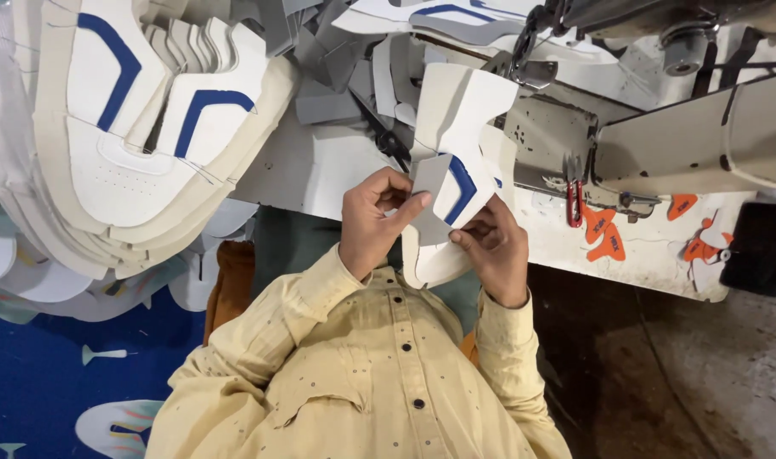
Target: The person sews white shoe parts with blue accents using a sewing machine. They repeatedly pick up a shoe part, place a gray insert, sew the part, and trim the thread with scissors. The finished parts are stacked on the table.
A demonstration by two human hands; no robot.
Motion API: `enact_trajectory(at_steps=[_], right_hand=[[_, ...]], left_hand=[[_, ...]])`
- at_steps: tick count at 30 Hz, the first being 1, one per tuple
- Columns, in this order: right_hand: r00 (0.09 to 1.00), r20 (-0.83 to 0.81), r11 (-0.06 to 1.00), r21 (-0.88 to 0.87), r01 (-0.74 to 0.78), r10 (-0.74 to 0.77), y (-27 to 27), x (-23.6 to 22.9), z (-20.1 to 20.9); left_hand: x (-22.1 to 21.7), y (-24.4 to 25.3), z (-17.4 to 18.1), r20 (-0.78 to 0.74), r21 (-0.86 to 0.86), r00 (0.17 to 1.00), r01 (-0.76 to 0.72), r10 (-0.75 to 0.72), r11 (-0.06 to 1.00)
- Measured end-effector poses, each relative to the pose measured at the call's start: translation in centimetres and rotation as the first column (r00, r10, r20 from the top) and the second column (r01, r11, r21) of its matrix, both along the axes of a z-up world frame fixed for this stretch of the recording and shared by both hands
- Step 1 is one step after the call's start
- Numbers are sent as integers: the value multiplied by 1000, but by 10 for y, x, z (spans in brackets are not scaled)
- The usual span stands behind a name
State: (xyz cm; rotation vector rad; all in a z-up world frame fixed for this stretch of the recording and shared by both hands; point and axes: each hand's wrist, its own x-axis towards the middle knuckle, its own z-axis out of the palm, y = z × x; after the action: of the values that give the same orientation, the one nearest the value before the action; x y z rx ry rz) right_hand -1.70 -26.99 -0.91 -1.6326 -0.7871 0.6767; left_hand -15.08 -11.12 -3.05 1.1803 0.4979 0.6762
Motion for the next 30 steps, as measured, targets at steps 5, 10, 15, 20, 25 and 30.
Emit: enact_trajectory(at_steps=[5, 10, 15, 20, 25, 30], right_hand=[[1000, -8, 1000, 11, 7, -6, -3, -4, 1], [1000, -26, 1000, -11, 16, -16, -6, -6, -4], [999, -10, 999, -25, 34, -35, -8, -8, -3], [998, -32, 999, -24, 45, -46, -13, -7, -10], [998, -16, 998, -37, 58, -58, -11, -13, -8], [993, -35, 994, 20, 111, -110, -16, -20, -11]], left_hand=[[3, -3, 6, 80, -51, 996, -38, 42, 998], [7, 6, 24, 77, -112, 997, 10, -2, 994], [14, 6, 8, -82, -24, 994, 73, -75, 997], [16, 3, 14, -53, 46, 998, 25, -23, 999], [16, 2, 11, -150, 70, 989, 32, -21, 997], [19, 7, 46, 66, 21, 985, 158, -159, 987]])
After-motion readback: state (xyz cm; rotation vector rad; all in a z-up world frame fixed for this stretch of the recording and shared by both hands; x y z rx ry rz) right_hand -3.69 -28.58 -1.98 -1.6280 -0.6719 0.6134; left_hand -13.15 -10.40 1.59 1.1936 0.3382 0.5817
